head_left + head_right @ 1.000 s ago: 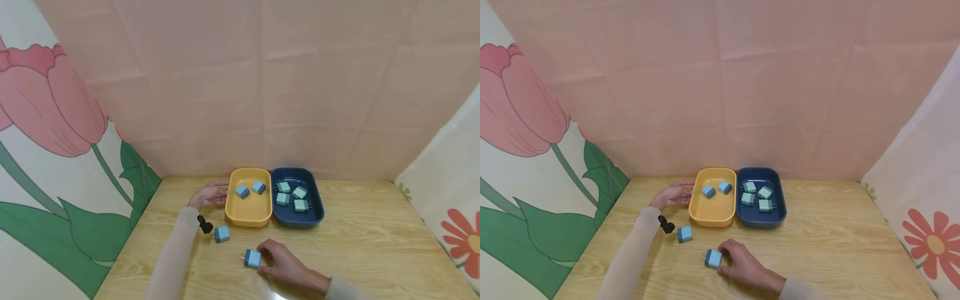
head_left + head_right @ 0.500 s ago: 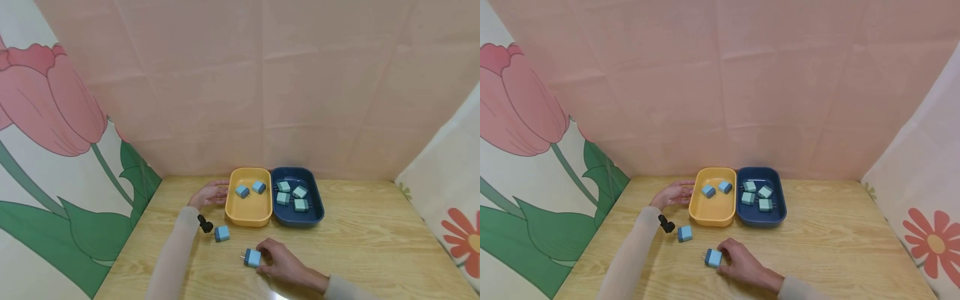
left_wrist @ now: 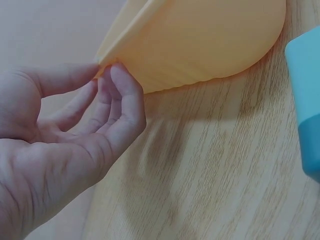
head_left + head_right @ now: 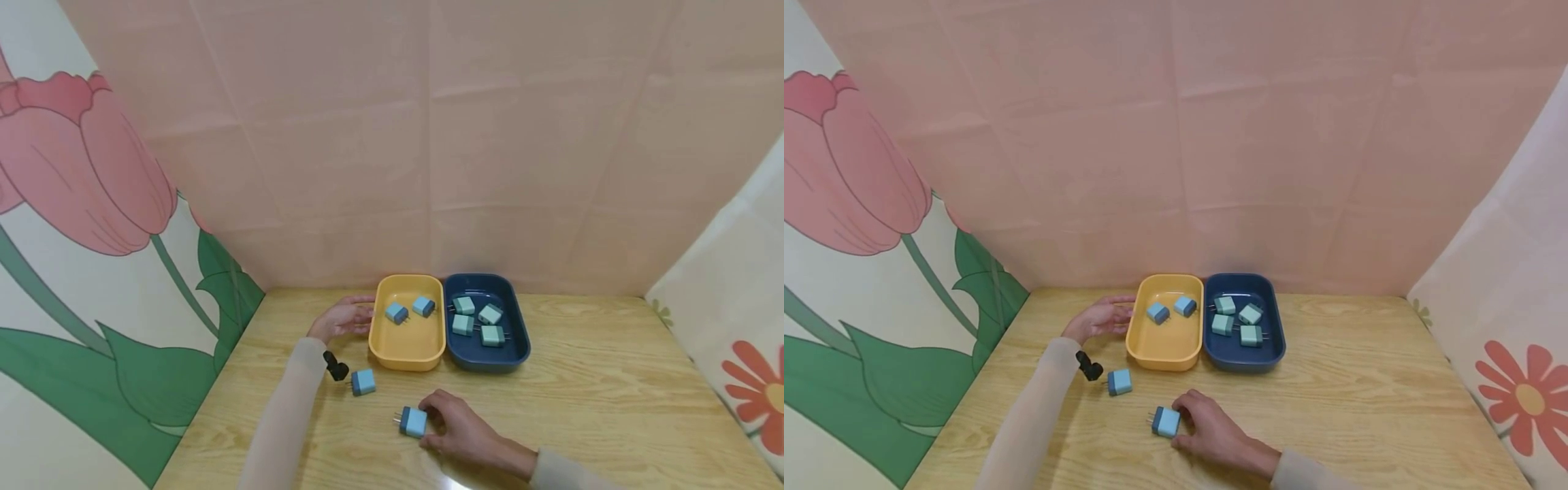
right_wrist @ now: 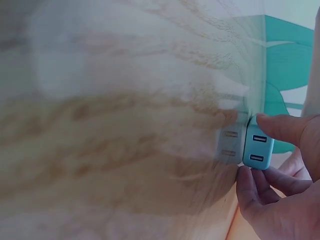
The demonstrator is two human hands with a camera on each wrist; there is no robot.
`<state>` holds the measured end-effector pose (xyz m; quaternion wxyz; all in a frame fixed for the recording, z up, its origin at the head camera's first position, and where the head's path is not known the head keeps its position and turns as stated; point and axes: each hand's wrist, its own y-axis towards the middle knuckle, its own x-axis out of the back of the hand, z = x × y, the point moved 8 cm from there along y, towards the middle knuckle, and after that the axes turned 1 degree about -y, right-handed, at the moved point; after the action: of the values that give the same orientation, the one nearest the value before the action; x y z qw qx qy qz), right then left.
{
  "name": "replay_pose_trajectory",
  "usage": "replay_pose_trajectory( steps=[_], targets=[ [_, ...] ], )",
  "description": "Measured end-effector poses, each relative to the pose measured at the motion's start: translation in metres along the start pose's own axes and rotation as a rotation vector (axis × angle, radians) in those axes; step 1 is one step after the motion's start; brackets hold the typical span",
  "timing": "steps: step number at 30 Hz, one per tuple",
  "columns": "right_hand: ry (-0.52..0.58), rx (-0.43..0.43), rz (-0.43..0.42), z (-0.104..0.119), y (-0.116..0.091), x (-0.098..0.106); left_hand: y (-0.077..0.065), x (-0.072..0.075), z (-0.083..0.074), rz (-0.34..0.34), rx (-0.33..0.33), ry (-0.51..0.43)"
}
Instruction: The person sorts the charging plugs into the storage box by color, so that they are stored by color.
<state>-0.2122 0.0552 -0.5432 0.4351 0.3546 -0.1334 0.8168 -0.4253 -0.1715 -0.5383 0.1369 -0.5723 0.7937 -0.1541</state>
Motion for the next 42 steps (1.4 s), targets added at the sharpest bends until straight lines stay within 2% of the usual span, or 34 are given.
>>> replay_pose_trajectory(
  steps=[9,26,34,42],
  targets=[
    [0.003,-0.001,-0.003,-0.0008,0.0011,-0.0008,0.0019,-0.0012,-0.0004,0.025,0.002,0.01],
    [-0.002,-0.037,0.019,-0.0049,0.0029,-0.0045,-0.0011,-0.0004,-0.0029,0.02,-0.019,0.032],
    [0.008,-0.024,0.006,-0.0039,0.0023,-0.0018,0.0017,0.0002,-0.0033,0.026,-0.004,0.026],
    [0.023,-0.067,0.031,-0.0073,0.0019,-0.0039,0.0001,-0.0014,-0.0045,0.029,-0.007,0.042]
  ],
)
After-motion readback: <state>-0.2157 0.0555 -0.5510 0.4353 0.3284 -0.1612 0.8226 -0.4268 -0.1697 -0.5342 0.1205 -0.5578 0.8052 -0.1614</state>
